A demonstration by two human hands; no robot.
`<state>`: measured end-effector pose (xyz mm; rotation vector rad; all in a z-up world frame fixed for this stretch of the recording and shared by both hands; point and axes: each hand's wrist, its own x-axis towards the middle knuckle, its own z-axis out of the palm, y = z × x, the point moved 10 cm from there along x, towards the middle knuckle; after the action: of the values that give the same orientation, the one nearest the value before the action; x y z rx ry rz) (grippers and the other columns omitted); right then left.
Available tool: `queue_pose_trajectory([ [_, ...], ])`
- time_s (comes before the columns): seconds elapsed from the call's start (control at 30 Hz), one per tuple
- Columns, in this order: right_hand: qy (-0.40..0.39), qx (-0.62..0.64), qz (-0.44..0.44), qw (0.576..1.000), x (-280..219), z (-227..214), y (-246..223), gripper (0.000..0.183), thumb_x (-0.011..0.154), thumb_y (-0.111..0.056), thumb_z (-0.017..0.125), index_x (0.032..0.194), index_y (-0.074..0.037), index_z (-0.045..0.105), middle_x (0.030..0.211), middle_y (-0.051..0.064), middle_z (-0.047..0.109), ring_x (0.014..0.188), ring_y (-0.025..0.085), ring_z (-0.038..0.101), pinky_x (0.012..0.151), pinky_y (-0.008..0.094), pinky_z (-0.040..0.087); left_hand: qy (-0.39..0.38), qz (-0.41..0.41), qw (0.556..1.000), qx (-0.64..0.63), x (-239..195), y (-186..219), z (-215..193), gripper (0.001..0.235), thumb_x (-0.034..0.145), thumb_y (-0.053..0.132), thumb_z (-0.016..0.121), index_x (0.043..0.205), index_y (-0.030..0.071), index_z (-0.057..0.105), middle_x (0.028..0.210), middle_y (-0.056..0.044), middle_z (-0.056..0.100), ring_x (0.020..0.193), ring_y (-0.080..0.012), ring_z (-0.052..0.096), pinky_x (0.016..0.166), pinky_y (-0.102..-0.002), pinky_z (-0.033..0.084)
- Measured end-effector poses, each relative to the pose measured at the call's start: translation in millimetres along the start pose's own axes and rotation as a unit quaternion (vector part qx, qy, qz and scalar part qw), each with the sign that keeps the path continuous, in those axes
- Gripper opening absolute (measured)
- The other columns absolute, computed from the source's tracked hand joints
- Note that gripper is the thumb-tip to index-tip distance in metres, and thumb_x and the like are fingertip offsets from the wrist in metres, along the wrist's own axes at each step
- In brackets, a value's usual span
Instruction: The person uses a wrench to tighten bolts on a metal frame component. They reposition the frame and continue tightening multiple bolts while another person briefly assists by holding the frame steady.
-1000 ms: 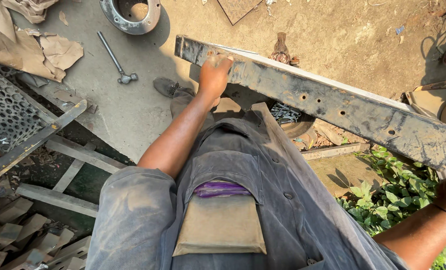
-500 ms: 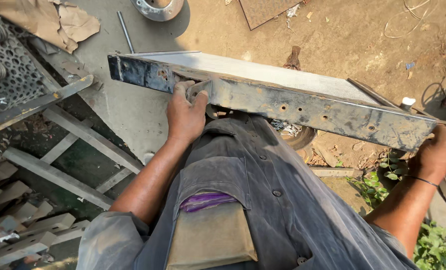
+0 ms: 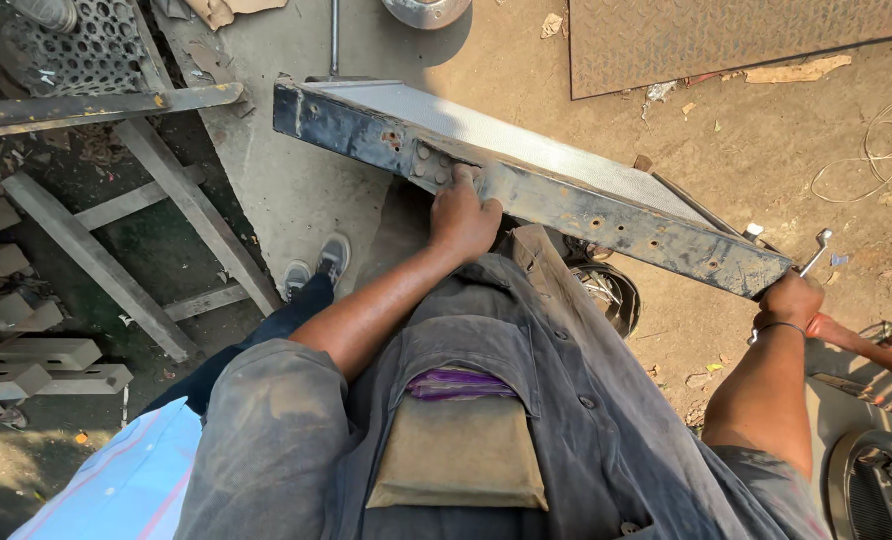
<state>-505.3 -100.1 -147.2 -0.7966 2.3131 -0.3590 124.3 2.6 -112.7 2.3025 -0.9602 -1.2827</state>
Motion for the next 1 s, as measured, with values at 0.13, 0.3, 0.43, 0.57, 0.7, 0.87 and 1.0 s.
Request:
queue_pose_trajectory([
  [0.13,0.016,-0.009,0.113,0.993,-1,5,24,0.016,0.094,-0.016,0.06,0.083,-0.005,0.064,0.078,0.0,0.061,0.064,0.012,0.052,0.055,0.036,0.038,-0.042,-0.016,0.999,0.008,5,-4,30,0.066,0.081,0.023,0.063,0.136,-0.006,0.04,0.11,-0.035,0.065,0.107,-0.0515,0.06,0.097,-0.054,0.046],
  [0.3,0.032,0.002,0.203,0.979,-9,6,54,0.02,0.095,-0.023,0.06,0.083,-0.006,0.063,0.078,0.001,0.06,0.063,0.013,0.051,0.054,0.037,0.037,-0.101,-0.016,0.995,0.02,0,1,62,0.065,0.082,0.027,0.064,0.132,-0.006,0.04,0.108,-0.031,0.068,0.107,-0.049,0.06,0.096,-0.053,0.045],
  [0.43,0.045,0.021,0.244,0.969,-2,7,62,0.024,0.096,-0.028,0.059,0.083,-0.007,0.062,0.078,0.002,0.059,0.062,0.015,0.05,0.054,0.038,0.037,-0.132,0.001,0.991,0.035,1,12,85,0.073,0.083,0.029,0.063,0.134,-0.014,0.033,0.098,-0.03,0.071,0.104,-0.0467,0.063,0.11,-0.049,0.038],
  [0.57,0.059,0.04,0.263,0.962,-4,10,79,0.028,0.097,-0.033,0.059,0.083,-0.008,0.061,0.078,0.003,0.059,0.061,0.016,0.049,0.054,0.039,0.036,-0.167,-0.023,0.984,0.061,3,10,97,0.078,0.084,0.031,0.064,0.136,-0.016,0.028,0.098,-0.03,0.071,0.105,-0.047,0.06,0.105,-0.048,0.038],
  [0.7,0.061,0.05,0.253,0.964,13,16,70,0.032,0.098,-0.038,0.059,0.083,-0.009,0.06,0.077,0.004,0.058,0.06,0.018,0.049,0.054,0.04,0.036,-0.163,-0.034,0.985,0.034,12,21,99,0.064,0.084,0.029,0.063,0.131,-0.009,0.038,0.099,-0.027,0.072,0.104,-0.0447,0.062,0.101,-0.049,0.043],
  [0.87,0.048,0.075,0.205,0.975,28,22,45,0.037,0.099,-0.044,0.058,0.083,-0.01,0.058,0.077,0.005,0.057,0.059,0.019,0.048,0.053,0.041,0.035,-0.1,-0.046,0.994,-0.021,30,36,83,0.057,0.081,0.026,0.064,0.127,-0.002,0.046,0.101,-0.028,0.069,0.102,-0.0469,0.064,0.092,-0.052,0.048],
  [1.0,0.027,0.006,0.082,0.996,46,22,7,0.043,0.099,-0.047,0.062,0.082,-0.007,0.06,0.076,0.004,0.059,0.059,0.018,0.05,0.054,0.04,0.038,-0.099,-0.046,0.994,-0.017,40,34,97,0.061,0.081,0.027,0.064,0.128,-0.006,0.044,0.102,-0.03,0.069,0.102,-0.0485,0.065,0.093,-0.051,0.05],
])
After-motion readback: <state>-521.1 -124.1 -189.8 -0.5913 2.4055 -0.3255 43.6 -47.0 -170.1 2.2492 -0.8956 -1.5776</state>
